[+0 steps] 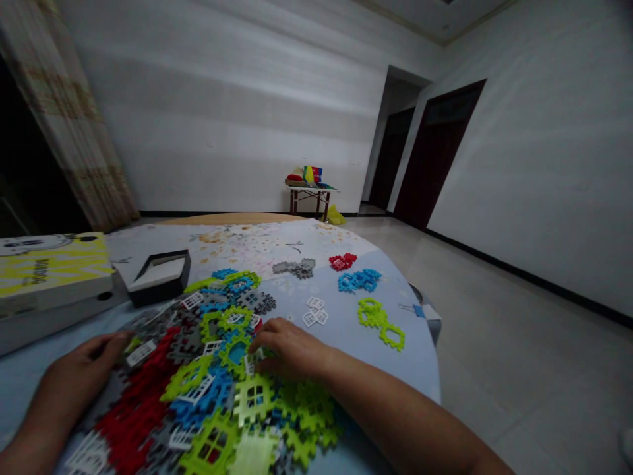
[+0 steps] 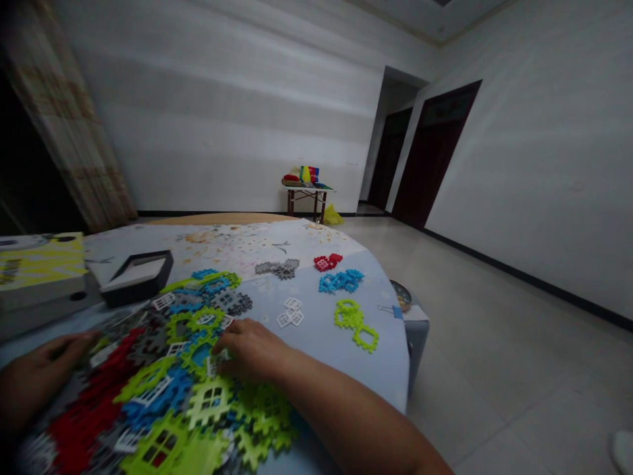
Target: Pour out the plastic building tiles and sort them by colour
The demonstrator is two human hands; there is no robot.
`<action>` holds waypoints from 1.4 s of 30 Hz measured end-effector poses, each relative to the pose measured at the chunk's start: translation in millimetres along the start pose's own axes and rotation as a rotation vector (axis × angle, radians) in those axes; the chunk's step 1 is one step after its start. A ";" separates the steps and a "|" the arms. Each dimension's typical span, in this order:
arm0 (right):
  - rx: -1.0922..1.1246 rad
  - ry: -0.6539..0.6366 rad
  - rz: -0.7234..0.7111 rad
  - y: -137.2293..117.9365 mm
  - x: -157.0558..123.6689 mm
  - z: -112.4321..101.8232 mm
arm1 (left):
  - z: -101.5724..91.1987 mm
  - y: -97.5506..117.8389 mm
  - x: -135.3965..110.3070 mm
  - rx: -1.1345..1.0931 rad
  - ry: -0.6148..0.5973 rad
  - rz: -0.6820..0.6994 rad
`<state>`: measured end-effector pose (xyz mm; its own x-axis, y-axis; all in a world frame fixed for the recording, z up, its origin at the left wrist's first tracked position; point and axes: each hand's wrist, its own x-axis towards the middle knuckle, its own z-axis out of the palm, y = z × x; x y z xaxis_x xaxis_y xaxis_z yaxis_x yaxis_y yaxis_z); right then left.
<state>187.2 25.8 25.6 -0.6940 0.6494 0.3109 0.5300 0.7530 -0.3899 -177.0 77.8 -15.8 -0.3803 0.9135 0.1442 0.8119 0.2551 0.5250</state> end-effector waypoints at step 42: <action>0.049 -0.002 0.185 7.5 -5.7 5.0 | -9.2 20.3 -19.7 -0.069 -0.012 0.003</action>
<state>192.7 27.2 16.5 -0.5880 0.7760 0.2281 0.6245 0.6148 -0.4818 -157.0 62.1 -0.2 -0.3720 0.9182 0.1361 0.7805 0.2300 0.5814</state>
